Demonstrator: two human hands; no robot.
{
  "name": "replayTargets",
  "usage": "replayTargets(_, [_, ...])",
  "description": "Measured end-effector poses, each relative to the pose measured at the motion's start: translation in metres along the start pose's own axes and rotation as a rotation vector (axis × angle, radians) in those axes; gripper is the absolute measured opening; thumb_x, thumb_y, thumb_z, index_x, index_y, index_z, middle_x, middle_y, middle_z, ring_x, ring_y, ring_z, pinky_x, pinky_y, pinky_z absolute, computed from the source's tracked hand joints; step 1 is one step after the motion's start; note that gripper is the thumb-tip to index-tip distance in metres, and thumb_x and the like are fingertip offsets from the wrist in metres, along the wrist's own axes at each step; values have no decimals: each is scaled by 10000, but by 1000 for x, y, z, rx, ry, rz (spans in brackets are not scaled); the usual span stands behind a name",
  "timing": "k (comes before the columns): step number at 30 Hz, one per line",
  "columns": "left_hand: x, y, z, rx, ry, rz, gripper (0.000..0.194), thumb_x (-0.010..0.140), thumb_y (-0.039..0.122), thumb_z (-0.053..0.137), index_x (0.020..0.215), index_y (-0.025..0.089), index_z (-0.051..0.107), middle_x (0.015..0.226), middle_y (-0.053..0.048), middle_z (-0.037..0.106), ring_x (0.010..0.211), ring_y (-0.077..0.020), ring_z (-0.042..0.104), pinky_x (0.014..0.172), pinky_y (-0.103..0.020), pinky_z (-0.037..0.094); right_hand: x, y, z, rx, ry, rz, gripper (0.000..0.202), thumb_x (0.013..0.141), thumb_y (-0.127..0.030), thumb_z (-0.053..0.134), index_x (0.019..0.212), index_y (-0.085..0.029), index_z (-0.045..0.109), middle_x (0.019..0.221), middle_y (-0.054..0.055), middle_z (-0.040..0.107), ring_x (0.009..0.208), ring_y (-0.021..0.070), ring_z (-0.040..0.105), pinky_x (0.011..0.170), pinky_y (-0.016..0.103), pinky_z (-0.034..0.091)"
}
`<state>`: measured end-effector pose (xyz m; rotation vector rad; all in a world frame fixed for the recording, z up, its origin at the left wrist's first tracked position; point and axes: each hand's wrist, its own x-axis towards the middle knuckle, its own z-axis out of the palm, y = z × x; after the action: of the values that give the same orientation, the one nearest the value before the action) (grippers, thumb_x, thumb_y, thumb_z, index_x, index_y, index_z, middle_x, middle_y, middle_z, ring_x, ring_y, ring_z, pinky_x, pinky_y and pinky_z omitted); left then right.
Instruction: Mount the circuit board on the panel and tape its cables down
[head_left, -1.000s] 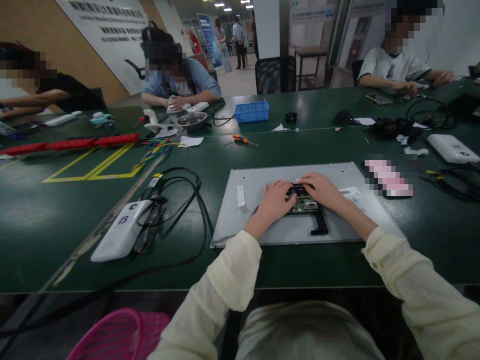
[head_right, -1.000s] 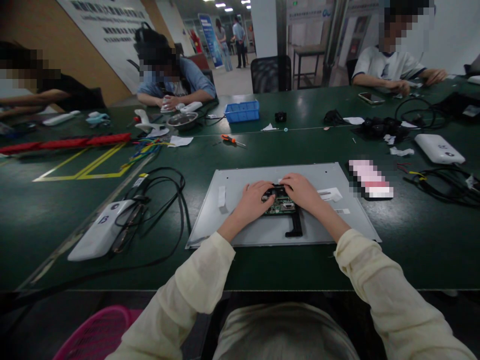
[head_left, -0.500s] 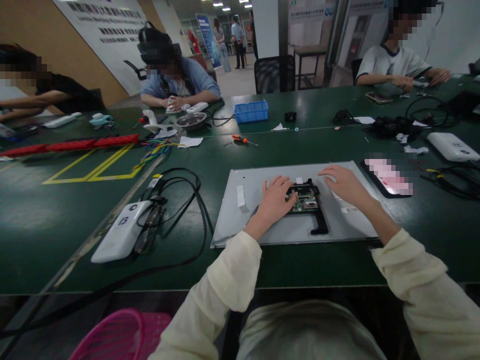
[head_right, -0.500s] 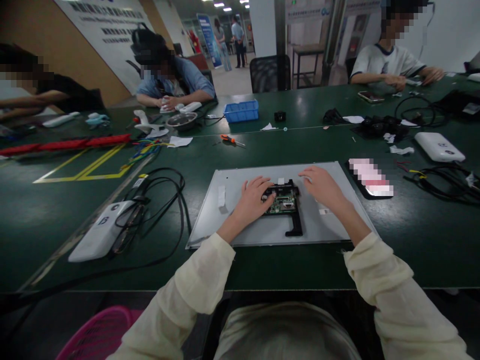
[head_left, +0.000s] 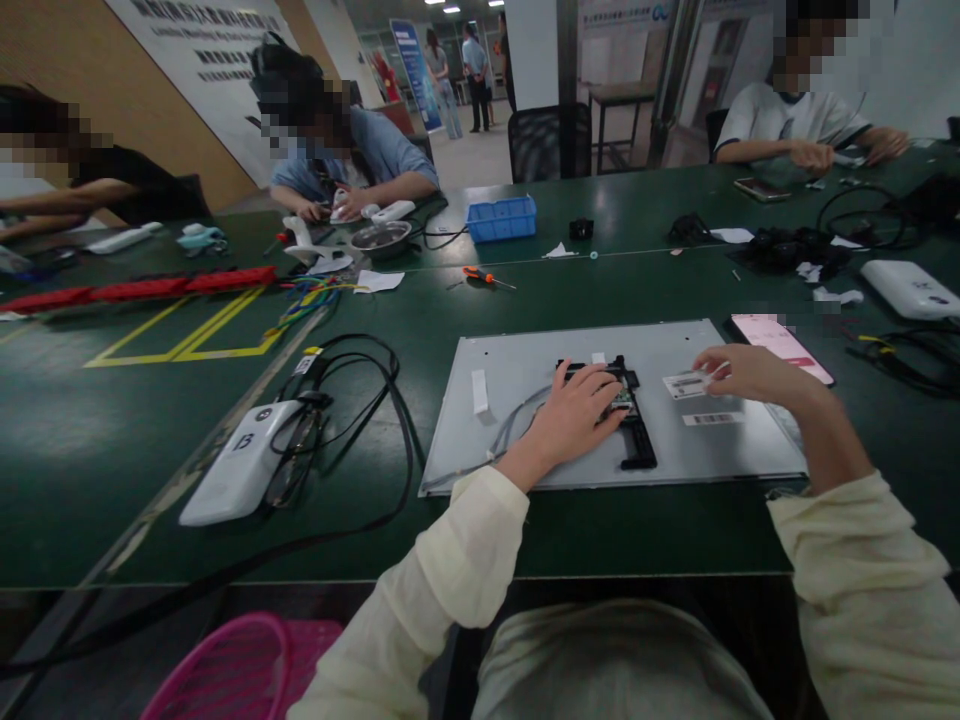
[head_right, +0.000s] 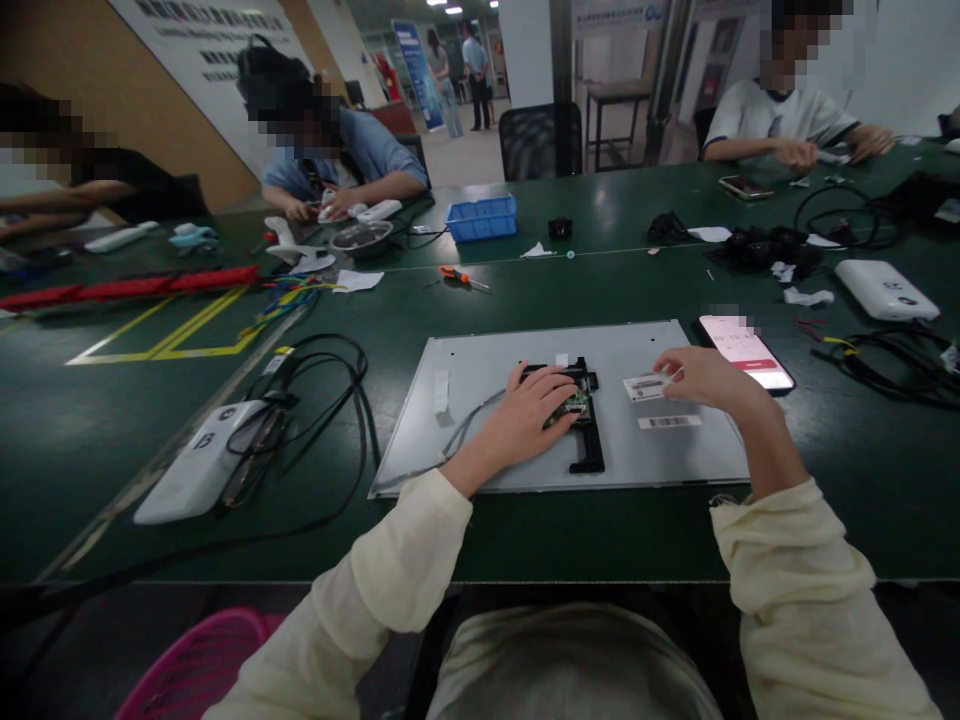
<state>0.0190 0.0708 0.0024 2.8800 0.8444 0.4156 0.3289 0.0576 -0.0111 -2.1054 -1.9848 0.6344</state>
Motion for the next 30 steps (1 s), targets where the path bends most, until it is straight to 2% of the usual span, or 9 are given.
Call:
replayTargets(6, [0, -1, 2, -17, -40, 16, 339, 986, 355, 351, 1245, 216, 520, 1293, -63, 557, 1336, -220, 382, 1169, -512, 142, -5, 0, -3, -24, -40, 31, 283, 682, -265, 628, 957, -230, 686, 878, 28, 723, 763, 213, 667, 676, 323, 478])
replayTargets(13, [1, -2, 4, -16, -53, 32, 349, 982, 362, 363, 1266, 220, 508, 1301, -53, 550, 1301, -210, 417, 1162, -476, 190, -7, -6, -7, -22, 16, -11, 152, 707, -321, 638, 800, -228, 714, 769, 38, 725, 681, 205, 658, 626, 321, 478])
replayTargets(19, [2, -2, 2, -24, -74, 36, 349, 978, 360, 372, 1270, 227, 509, 1307, -54, 549, 1279, -207, 439, 1156, -464, 202, -6, -29, 0, 307, -70, -32, 239, 756, -395, 635, 892, -211, 704, 805, 62, 729, 648, 187, 667, 526, 287, 498])
replayTargets(25, [2, -2, 3, -10, -62, 48, 342, 978, 348, 370, 1265, 228, 514, 1296, -58, 553, 1271, -209, 446, 1154, -459, 199, -3, -52, 18, 628, -229, -115, 222, 720, -341, 694, 895, -205, 708, 884, 60, 728, 767, 185, 681, 647, 294, 556])
replayTargets(30, [1, -2, 3, 6, -54, 53, 334, 973, 349, 383, 1255, 229, 519, 1289, -58, 554, 1271, -210, 443, 1153, -467, 200, -5, -64, 25, 743, -272, -167, 235, 708, -314, 698, 912, -198, 709, 895, 51, 716, 815, 176, 667, 727, 308, 559])
